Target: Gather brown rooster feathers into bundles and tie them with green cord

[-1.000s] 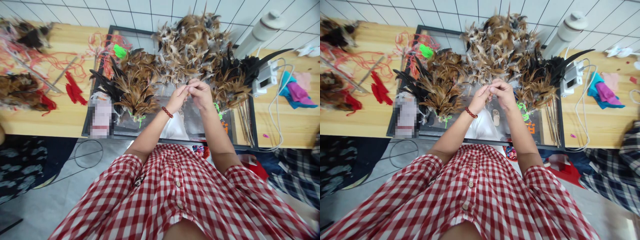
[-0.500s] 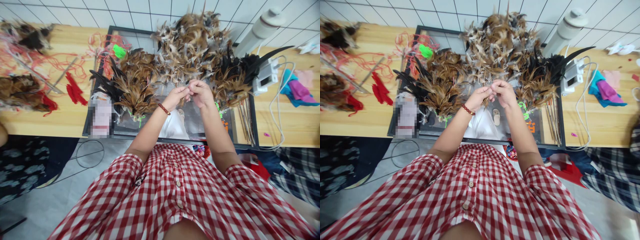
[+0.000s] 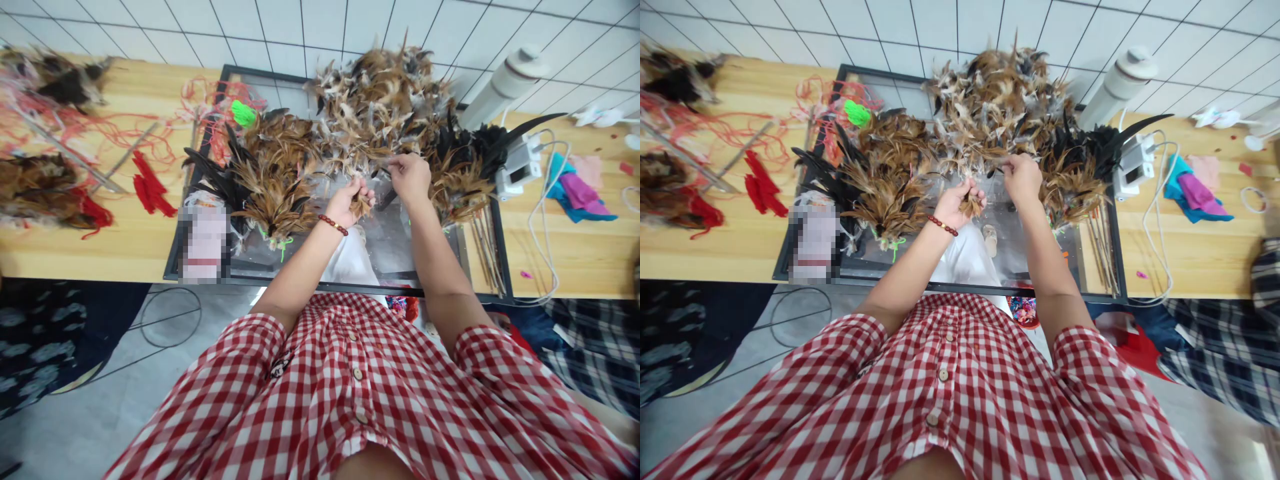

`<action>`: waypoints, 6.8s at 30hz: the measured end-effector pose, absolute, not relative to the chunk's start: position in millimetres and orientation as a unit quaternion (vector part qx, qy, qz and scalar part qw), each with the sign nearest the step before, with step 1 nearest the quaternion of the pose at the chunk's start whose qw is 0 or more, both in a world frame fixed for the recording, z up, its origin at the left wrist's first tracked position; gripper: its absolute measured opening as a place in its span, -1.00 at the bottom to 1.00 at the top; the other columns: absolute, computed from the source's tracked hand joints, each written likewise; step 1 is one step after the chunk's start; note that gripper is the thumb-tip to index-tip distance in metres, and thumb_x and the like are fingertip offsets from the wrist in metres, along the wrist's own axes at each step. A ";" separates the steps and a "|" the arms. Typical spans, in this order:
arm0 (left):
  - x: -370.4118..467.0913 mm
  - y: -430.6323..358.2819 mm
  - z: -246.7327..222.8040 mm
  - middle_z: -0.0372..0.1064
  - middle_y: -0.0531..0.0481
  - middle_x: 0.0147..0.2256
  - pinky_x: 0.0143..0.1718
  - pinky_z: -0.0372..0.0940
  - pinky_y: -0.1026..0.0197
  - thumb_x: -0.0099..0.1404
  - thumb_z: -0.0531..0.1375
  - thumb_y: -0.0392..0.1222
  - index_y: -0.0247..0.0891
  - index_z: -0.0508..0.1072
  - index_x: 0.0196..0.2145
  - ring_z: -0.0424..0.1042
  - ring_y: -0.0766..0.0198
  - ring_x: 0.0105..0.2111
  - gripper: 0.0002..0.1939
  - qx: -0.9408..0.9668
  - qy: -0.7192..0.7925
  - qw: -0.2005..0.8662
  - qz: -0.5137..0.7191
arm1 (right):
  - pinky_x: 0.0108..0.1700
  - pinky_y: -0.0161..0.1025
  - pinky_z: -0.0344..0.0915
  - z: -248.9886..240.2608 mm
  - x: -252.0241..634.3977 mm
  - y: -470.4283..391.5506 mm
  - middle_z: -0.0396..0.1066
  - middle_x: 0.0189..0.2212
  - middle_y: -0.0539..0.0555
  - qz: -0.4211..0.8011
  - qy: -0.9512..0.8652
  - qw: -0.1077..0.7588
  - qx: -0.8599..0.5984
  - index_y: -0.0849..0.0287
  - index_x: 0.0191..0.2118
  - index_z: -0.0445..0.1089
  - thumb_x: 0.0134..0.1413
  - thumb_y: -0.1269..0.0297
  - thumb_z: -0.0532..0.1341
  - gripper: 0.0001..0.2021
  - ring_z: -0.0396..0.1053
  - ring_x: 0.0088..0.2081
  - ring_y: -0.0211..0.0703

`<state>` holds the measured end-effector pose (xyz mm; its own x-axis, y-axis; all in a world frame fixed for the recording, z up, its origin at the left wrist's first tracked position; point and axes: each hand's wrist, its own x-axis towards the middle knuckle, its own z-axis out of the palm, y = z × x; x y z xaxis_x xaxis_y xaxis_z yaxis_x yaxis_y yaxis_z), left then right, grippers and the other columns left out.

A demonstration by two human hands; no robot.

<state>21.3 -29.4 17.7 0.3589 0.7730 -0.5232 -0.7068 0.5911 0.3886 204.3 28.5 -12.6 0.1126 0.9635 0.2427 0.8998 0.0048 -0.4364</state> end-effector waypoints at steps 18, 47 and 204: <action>12.8 -17.7 22.8 0.19 0.18 -0.59 -0.43 0.28 0.42 0.62 0.08 -0.15 -0.21 0.38 -0.35 0.38 0.48 -0.54 -0.68 0.071 0.352 0.699 0.618 | 0.13 0.02 0.43 13.3 229.7 -28.2 0.66 -0.07 0.22 0.061 -0.750 0.202 -0.627 0.11 -0.05 0.67 0.32 0.31 0.11 -0.66 0.55 0.02 0.13; 20.7 -21.7 7.8 0.48 0.06 -0.42 -0.15 0.37 0.35 0.42 0.34 -0.11 -0.19 0.50 -0.43 0.54 0.31 -0.21 -0.73 0.282 0.439 0.621 0.585 | 0.16 0.13 0.37 53.2 222.6 -44.5 0.60 -0.13 0.19 0.067 -0.836 0.163 -0.519 0.02 -0.13 0.60 0.33 0.31 0.09 -0.71 0.47 0.01 0.15; 22.3 -20.6 13.7 0.29 0.18 -0.57 -0.27 0.31 0.36 0.55 0.17 -0.30 -0.29 0.45 -0.39 0.39 0.49 -0.53 -0.71 0.047 0.384 0.704 0.596 | -0.32 -0.19 0.30 28.1 192.8 13.5 0.40 -0.53 -0.13 0.394 -0.543 0.495 -0.552 0.01 -0.10 0.38 0.01 0.16 0.56 -0.57 0.37 -0.47 -0.28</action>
